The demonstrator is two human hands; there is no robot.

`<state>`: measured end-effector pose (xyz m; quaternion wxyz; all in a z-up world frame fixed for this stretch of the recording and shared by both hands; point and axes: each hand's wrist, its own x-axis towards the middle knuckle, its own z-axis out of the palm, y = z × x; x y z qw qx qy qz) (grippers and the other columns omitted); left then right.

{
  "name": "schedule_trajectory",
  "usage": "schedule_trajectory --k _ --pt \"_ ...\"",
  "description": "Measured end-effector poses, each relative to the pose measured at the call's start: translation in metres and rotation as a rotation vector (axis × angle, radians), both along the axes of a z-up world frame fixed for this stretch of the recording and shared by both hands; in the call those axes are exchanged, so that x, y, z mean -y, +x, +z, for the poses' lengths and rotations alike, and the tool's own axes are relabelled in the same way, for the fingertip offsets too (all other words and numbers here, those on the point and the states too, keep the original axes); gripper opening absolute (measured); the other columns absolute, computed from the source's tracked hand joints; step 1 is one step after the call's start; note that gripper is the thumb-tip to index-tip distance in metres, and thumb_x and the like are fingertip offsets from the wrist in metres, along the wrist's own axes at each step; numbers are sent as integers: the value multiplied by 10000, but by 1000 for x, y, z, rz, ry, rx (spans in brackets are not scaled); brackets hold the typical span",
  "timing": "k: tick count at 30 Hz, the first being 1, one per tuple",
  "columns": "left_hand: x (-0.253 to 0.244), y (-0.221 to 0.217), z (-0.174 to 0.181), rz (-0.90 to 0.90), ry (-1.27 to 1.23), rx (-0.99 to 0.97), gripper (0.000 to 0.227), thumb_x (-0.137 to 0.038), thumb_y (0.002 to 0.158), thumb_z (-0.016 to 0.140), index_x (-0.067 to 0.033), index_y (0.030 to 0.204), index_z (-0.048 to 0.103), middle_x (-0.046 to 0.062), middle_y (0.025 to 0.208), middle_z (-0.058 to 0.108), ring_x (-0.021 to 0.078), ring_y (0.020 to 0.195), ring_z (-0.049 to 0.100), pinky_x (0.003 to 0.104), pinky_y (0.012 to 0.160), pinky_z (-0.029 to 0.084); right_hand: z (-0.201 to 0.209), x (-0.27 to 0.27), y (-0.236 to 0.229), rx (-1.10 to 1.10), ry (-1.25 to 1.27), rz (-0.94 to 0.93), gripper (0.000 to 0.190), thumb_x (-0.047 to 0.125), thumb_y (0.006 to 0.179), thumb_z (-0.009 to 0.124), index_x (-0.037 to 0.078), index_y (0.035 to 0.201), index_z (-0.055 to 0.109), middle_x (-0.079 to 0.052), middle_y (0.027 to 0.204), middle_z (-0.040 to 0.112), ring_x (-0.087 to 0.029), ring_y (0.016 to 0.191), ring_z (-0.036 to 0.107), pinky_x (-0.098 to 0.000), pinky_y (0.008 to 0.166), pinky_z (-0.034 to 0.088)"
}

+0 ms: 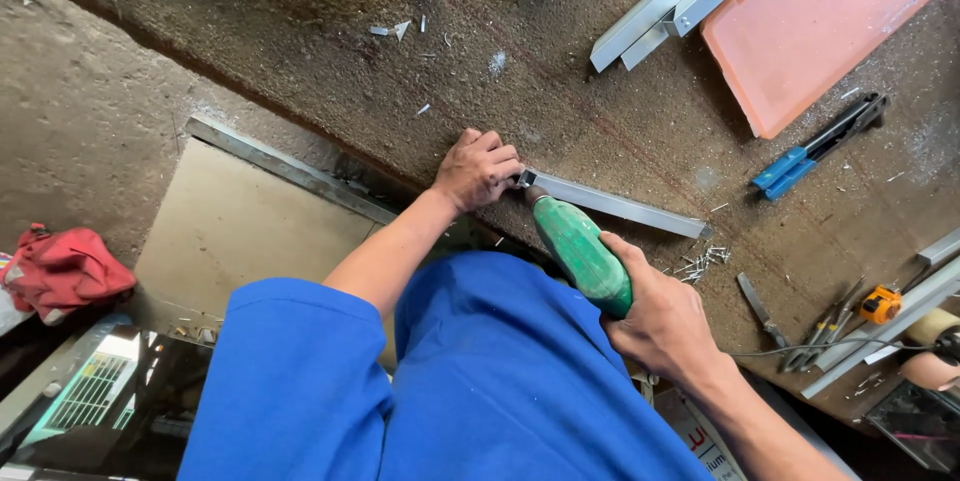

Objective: The person assembles aluminum frame components on a workbench. They use a power drill to drive screws into aluminum profiles, then use a crimping tool to secure fasteners. The person repeatedly drills and crimps multiple pieces, handling aluminum profiles and fasteners throughout.

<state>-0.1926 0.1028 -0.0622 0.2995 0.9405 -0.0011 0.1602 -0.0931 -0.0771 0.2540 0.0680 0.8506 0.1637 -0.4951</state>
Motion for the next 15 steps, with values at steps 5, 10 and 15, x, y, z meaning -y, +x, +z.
schedule_trajectory --k 5,10,15 --pt "-1 2 -1 -8 13 -6 153 -413 776 740 -319 811 626 -119 849 581 107 892 534 309 880 399 -3 8 -2 24 24 15 955 267 660 714 435 1536 373 -102 1084 764 -409 1066 724 -559 926 561" --pt "-2 3 -2 -17 20 -21 159 -423 768 748 -326 815 631 -124 850 583 104 890 532 305 888 400 -4 9 -3 26 46 -13 955 258 653 717 441 1529 382 -122 1068 766 -418 1053 724 -573 915 560" --pt "-6 3 10 -37 26 -31 171 -423 764 753 -320 823 630 -123 866 590 107 897 533 313 888 400 3 -3 -3 29 51 -17 955 246 649 713 430 1530 397 -119 1065 769 -413 1053 729 -548 920 562"
